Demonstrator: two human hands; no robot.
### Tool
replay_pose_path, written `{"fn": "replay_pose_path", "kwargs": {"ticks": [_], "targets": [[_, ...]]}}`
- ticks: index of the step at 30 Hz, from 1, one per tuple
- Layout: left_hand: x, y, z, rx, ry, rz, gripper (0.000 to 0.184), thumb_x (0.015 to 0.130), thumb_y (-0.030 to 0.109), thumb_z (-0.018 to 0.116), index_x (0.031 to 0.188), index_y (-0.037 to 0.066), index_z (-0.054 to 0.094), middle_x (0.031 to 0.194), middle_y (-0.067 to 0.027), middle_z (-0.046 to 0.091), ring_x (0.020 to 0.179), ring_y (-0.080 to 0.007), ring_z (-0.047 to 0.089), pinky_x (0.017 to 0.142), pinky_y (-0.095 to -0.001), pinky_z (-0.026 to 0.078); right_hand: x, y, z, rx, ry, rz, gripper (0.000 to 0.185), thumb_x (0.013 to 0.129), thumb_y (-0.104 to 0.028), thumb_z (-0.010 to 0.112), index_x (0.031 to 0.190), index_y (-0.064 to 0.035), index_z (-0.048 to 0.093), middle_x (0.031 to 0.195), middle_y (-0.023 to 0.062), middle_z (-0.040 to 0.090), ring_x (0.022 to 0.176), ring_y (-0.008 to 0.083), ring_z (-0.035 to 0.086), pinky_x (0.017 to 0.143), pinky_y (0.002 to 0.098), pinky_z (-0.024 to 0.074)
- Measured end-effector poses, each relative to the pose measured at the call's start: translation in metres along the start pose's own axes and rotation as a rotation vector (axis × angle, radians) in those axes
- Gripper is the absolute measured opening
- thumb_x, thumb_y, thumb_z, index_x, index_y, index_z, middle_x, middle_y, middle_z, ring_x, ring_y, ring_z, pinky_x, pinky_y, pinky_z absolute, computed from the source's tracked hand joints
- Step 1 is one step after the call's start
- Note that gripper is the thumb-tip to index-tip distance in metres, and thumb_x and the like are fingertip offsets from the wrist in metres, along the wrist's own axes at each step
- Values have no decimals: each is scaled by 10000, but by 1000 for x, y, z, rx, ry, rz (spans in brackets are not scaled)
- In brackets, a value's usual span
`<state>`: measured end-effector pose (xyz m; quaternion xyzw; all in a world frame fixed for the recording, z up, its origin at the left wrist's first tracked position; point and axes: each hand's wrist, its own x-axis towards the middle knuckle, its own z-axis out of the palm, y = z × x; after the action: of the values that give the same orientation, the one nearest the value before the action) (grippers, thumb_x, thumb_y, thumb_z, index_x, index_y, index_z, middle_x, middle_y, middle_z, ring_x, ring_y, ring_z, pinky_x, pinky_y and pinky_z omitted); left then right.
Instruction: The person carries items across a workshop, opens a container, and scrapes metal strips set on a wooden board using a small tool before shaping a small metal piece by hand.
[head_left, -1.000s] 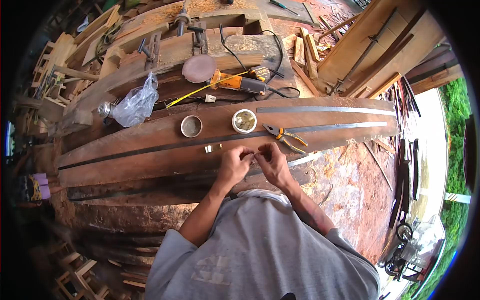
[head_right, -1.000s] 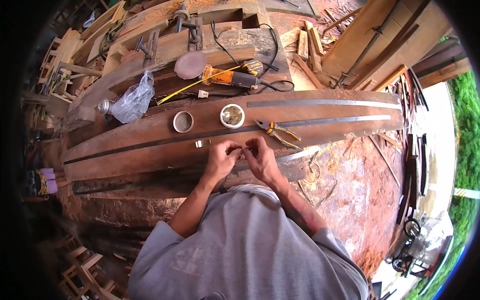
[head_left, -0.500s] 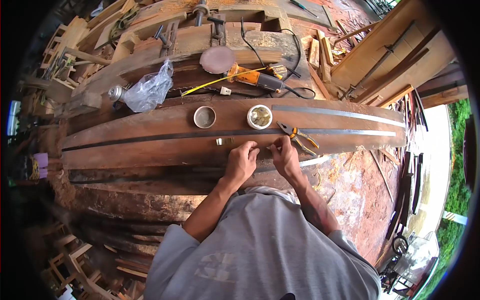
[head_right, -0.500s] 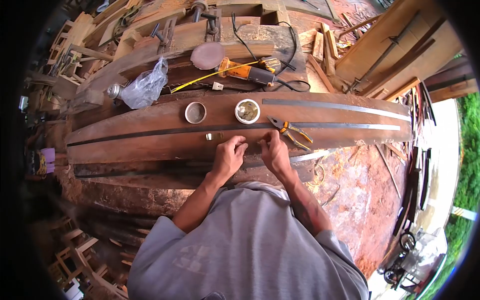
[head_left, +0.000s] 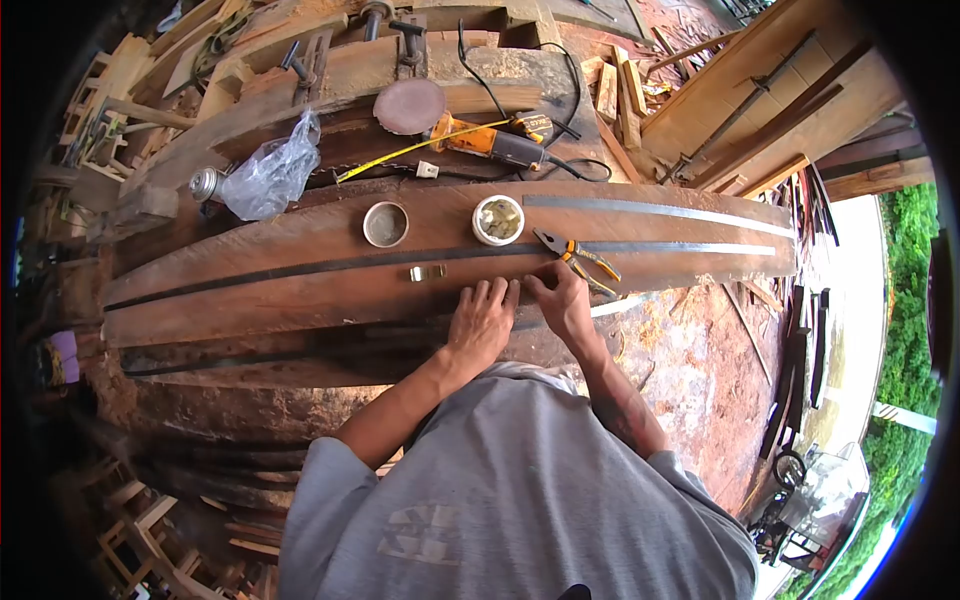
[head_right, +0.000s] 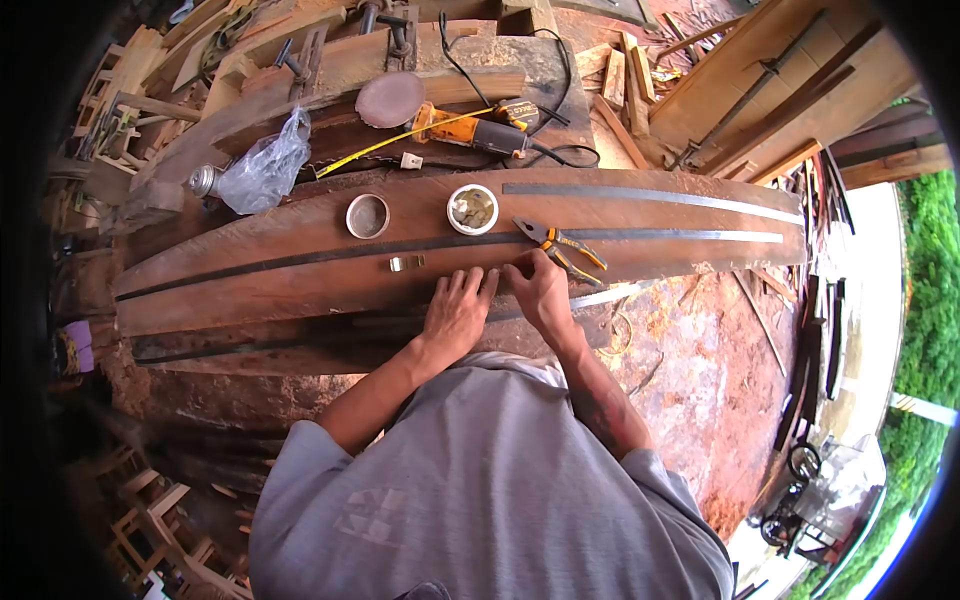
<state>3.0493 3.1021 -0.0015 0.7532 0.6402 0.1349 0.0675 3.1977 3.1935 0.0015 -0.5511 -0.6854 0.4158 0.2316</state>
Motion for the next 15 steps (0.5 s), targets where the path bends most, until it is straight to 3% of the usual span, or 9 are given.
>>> {"fn": "replay_pose_path", "kwargs": {"ticks": [4, 10, 13, 15], "targets": [[0, 2, 0, 88, 5, 22, 443, 858, 153, 585, 1269, -10, 593, 1077, -95, 532, 966, -245, 532, 802, -380, 448, 7, -1, 9, -170, 27, -7, 300, 828, -211, 749, 977, 39, 678, 841, 192, 720, 781, 273, 724, 714, 358, 557], [-1, 6, 2, 61, -3, -16, 483, 854, 115, 562, 1318, -19, 547, 1083, -114, 526, 987, -271, 528, 815, -394, 448, 9, -9, 7, -334, -11, -2, 307, 806, -229, 744, 947, 37, 685, 833, 203, 714, 769, 307, 720, 715, 376, 560], [-2, 7, 1, 33, 28, -32, 488, 856, 112, 554, 1327, -12, 539, 1092, -117, 523, 990, -273, 527, 826, -398, 449, 3, 0, -3, -210, -5, -59, 243, 825, -203, 731, 923, 16, 691, 840, 212, 714, 778, 332, 717, 709, 394, 561], [-5, 6, 4, 33, 60, -34, 487, 856, 111, 553, 1329, -6, 539, 1095, -119, 524, 986, -275, 527, 833, -401, 450, -2, 4, -18, 14, 68, 12, 202, 863, -182, 717, 928, 9, 704, 817, 180, 719, 735, 267, 713, 691, 354, 558]]}}
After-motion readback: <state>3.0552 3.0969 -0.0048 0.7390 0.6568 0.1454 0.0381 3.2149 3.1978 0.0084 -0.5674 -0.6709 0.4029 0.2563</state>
